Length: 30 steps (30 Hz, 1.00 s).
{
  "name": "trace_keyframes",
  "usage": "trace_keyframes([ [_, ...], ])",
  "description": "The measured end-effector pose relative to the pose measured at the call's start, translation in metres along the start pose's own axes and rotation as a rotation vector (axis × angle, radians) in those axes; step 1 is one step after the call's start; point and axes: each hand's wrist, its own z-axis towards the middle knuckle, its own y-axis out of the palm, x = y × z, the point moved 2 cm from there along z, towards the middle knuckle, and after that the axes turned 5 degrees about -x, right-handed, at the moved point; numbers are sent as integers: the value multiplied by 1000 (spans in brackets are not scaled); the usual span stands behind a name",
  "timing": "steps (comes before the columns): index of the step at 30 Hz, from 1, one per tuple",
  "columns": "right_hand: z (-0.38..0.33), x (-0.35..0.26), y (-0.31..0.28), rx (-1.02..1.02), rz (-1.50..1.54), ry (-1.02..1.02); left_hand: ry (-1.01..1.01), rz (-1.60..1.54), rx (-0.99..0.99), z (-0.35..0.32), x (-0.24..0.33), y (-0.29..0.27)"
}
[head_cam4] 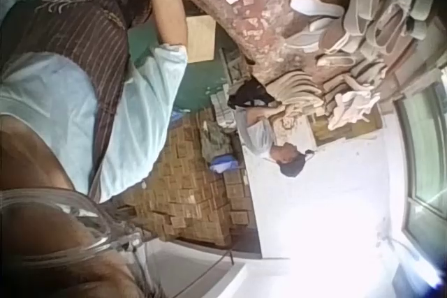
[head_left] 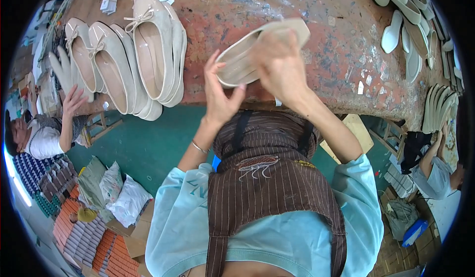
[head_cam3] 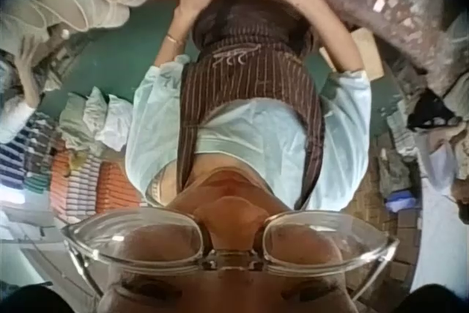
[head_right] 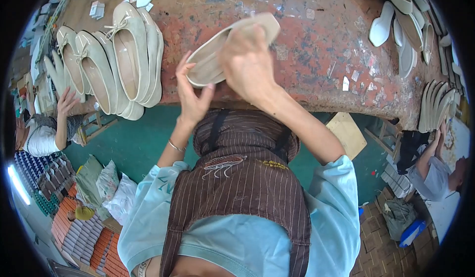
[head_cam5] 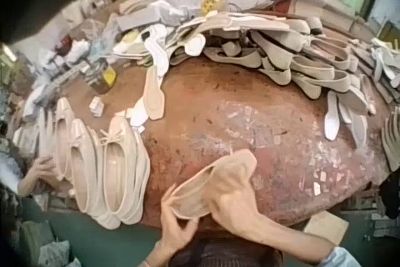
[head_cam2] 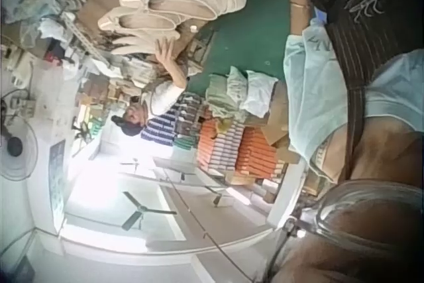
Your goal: The recorder is inserting white insoles into beige ballet flats and applying small labels inside them at a factory workbench.
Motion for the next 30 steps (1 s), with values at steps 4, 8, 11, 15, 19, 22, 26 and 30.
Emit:
trace_keyframes([
  [4, 34, 28, -31, 442, -324, 340, -96, 142, 22, -20, 26, 46],
  [8, 24, 23, -49, 112, 606, 423, -105, 72, -41, -23, 34, 58],
  [11, -24, -14, -37, 59, 247, 91, -104, 125, -54, -24, 21, 67],
  [15, -45, -17, 4, 10, 147, 185, 121, 326, 125, -24, 4, 78],
  [19, 16, 30, 19, -90, 67, 299, 109, 288, 113, -18, 9, 76],
  [22, 25, 30, 18, -144, 49, 352, 106, 368, 131, -18, 7, 81],
  [26, -7, 4, 33, 140, -154, 202, 90, 369, 157, -21, 5, 80],
  [30, 32, 36, 18, -180, -46, 360, 159, 412, 134, -15, 10, 76],
])
